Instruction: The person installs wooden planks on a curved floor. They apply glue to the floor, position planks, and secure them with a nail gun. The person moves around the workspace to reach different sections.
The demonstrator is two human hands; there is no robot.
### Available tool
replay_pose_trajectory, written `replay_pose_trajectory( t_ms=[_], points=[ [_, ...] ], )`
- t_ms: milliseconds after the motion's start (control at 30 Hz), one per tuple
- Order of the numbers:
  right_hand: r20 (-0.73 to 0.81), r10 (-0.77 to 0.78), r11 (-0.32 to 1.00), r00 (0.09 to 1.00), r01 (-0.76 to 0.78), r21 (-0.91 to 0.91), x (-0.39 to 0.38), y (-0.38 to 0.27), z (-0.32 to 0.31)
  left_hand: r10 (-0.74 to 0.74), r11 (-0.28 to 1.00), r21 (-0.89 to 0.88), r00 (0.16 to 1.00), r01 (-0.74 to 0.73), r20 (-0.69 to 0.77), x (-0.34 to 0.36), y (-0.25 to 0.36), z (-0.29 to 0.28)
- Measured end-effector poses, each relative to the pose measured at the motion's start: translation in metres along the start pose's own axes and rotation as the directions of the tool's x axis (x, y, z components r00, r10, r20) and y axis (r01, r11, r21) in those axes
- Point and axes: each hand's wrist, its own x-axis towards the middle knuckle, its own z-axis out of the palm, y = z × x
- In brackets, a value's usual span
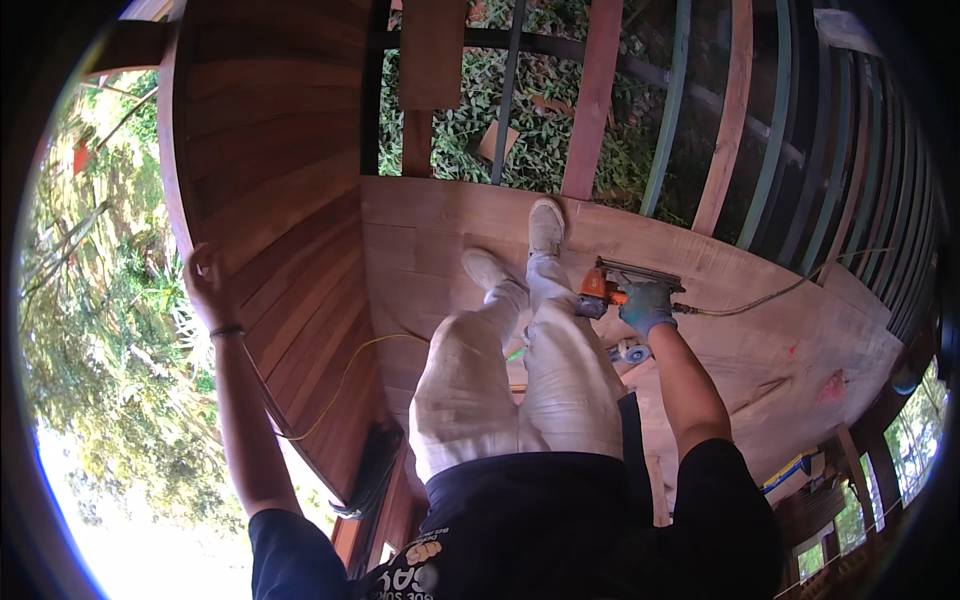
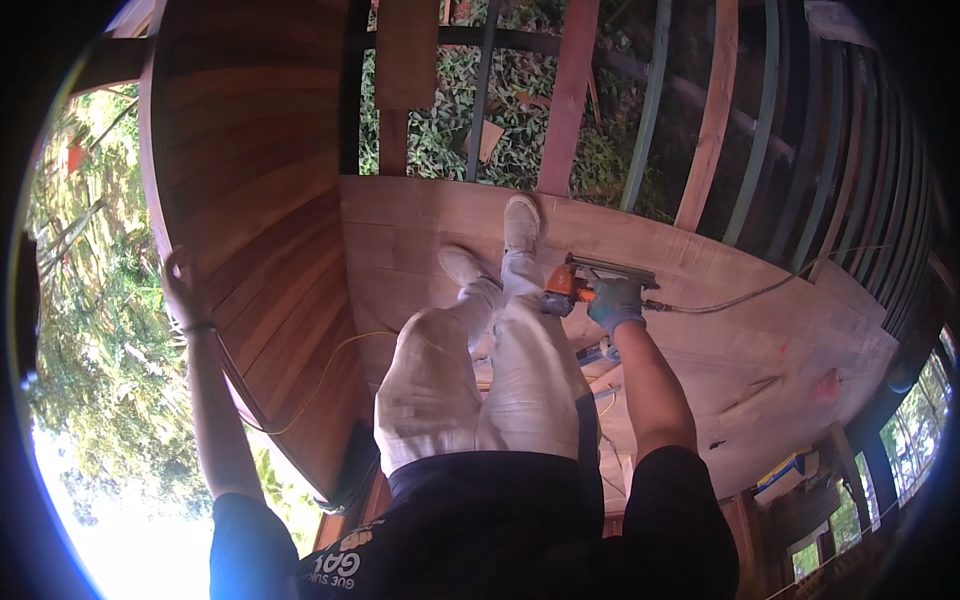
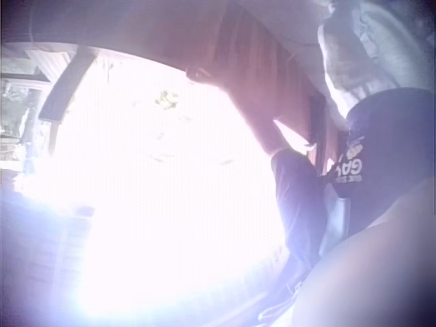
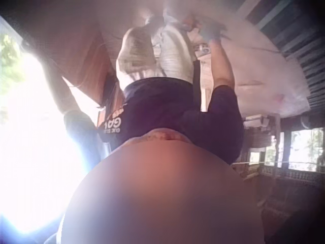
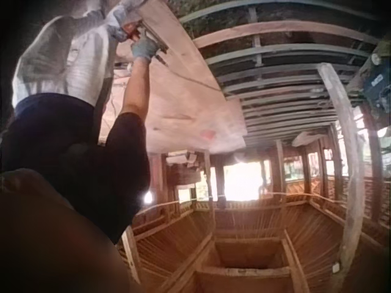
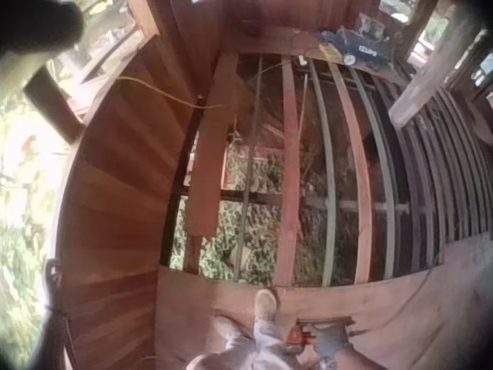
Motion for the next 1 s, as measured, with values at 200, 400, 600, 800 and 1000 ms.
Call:
replay_pose_trajectory(
  t_ms=[200,400,600,800,1000],
  points=[
    [0.056,0.045,0.999,0.997,-0.044,-0.017,-0.010,-0.010,0.005,0.119,0.945,0.315,0.990,-0.088,-0.081,0.141,-0.049,0.007],
    [0.123,0.182,0.981,0.976,-0.172,-0.085,-0.008,-0.023,0.013,0.089,0.926,0.373,0.993,-0.054,-0.078,0.161,-0.047,0.049],
    [0.064,0.292,0.949,0.954,-0.282,-0.139,0.019,-0.030,0.048,0.474,0.862,-0.202,0.881,-0.466,-0.011,0.057,0.044,0.101],
    [0.012,0.316,0.949,0.949,-0.316,-0.009,0.060,-0.020,0.118,0.318,0.934,-0.350,0.613,-0.073,0.723,-0.097,0.121,0.292],
    [-0.302,0.473,0.881,0.827,-0.448,0.152,0.106,0.008,0.244,0.227,0.968,-0.155,0.421,-0.199,0.878,-0.168,0.169,0.517]
  ],
)
